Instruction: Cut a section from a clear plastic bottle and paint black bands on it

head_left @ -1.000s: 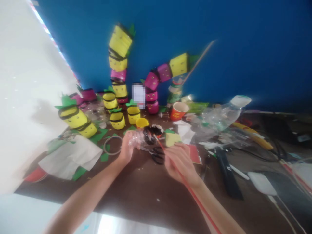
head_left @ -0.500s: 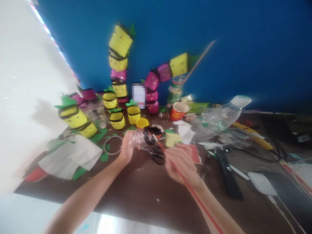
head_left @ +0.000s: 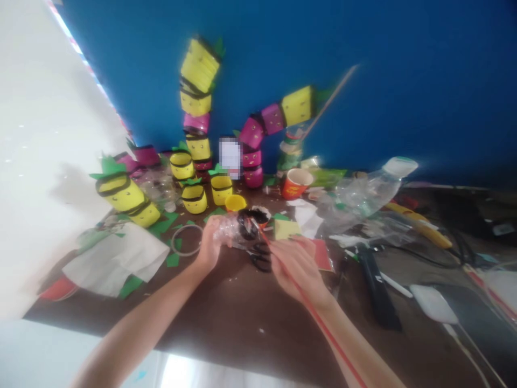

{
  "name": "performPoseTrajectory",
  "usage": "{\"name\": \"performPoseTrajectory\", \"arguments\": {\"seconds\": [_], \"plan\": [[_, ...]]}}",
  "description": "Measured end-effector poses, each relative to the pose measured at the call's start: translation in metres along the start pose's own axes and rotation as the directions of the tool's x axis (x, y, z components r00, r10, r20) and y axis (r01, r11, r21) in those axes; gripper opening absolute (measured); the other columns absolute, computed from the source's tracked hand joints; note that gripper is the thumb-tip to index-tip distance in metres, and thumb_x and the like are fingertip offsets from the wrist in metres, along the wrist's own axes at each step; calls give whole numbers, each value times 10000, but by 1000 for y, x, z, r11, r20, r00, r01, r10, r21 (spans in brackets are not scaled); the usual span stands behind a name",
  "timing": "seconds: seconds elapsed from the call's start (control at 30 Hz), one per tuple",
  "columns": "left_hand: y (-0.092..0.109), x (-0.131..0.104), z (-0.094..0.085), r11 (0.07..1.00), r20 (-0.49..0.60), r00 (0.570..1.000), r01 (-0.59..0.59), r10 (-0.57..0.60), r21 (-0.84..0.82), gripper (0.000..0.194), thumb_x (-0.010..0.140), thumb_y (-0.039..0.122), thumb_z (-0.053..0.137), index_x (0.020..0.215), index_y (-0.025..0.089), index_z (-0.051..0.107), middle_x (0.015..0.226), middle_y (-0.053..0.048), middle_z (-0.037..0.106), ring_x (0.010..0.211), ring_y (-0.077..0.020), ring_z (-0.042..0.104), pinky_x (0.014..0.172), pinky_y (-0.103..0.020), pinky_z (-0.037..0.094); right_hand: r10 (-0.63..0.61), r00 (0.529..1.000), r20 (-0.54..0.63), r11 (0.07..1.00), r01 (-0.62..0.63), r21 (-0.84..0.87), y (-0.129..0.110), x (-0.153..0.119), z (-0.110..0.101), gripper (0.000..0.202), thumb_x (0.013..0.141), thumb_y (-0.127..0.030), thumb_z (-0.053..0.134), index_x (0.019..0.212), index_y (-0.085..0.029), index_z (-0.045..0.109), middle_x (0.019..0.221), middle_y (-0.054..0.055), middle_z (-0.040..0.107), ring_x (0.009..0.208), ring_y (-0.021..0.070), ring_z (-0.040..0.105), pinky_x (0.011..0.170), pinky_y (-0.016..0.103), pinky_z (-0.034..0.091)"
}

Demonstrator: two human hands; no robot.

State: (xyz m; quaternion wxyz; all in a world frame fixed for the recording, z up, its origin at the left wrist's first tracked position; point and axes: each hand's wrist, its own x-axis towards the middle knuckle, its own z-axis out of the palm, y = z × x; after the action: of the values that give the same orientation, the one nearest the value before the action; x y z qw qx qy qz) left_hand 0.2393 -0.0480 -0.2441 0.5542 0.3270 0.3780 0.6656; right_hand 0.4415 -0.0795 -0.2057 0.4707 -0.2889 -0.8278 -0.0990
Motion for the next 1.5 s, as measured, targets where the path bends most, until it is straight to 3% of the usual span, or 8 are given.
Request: {"name": "performPoseTrajectory", "arguments": {"seconds": [0.2, 0.57, 0.7, 0.9, 1.07, 1.2, 1.5], "plan": [[1, 0, 0, 1000, 10, 1000, 14, -14, 2, 334, 721, 493, 589, 826, 187, 508, 681, 13, 584, 512, -119, 546, 392, -213, 417, 107, 983, -149, 993, -97, 73, 3, -7, 3, 248, 757, -26, 628, 932, -202, 624, 793, 36, 727, 709, 165, 677, 837, 415, 481], [1, -1, 0, 1000, 27, 1000, 5, -6, 6, 346, 722, 505, 583, 813, 177, 523, 680, 3, 601, 499, -116, 541, 397, -219, 425, 191, 961, -199, 982, -185, 45, 4, -5, 6, 168, 796, -61, 611, 854, -214, 650, 721, 14, 709, 667, 155, 673, 818, 392, 475], [2, -2, 1, 1000, 27, 1000, 9, -9, 10, 346, 722, 508, 575, 805, 175, 527, 680, 1, 599, 494, -111, 534, 396, -214, 420, 177, 966, -187, 982, -161, 94, 3, -4, 6, 168, 790, -56, 612, 850, -210, 638, 722, 17, 709, 650, 151, 662, 799, 394, 482], [2, -1, 1, 1000, 2, 1000, 15, -15, 11, 341, 710, 499, 586, 803, 179, 516, 669, 13, 578, 500, -115, 538, 387, -215, 419, 183, 960, -213, 983, -181, 26, 2, -3, 5, 198, 772, -27, 616, 861, -204, 626, 710, 22, 708, 658, 162, 671, 805, 401, 473], [1, -1, 1, 1000, 23, 1000, 17, -17, 9, 340, 717, 504, 573, 790, 177, 517, 661, 8, 591, 479, -106, 521, 385, -206, 410, 155, 975, -158, 987, -148, 53, 3, -5, 5, 169, 801, -78, 607, 895, -218, 622, 752, 21, 721, 671, 161, 678, 798, 391, 487], [2, -1, 1, 1000, 17, 1000, 18, -18, 12, 339, 713, 502, 580, 793, 179, 516, 666, 5, 595, 489, -112, 534, 384, -206, 410, 162, 962, -220, 986, -168, -8, 3, -3, 3, 202, 773, -44, 624, 875, -218, 622, 714, 18, 716, 646, 168, 675, 807, 400, 473], [1, 0, 1, 1000, 24, 1000, 10, -10, 2, 334, 720, 497, 576, 786, 173, 524, 684, -1, 602, 475, -103, 529, 378, -202, 408, 196, 957, -212, 980, -200, 3, 2, -1, 3, 163, 793, -66, 604, 834, -222, 622, 696, 10, 713, 632, 164, 675, 819, 397, 474]]}}
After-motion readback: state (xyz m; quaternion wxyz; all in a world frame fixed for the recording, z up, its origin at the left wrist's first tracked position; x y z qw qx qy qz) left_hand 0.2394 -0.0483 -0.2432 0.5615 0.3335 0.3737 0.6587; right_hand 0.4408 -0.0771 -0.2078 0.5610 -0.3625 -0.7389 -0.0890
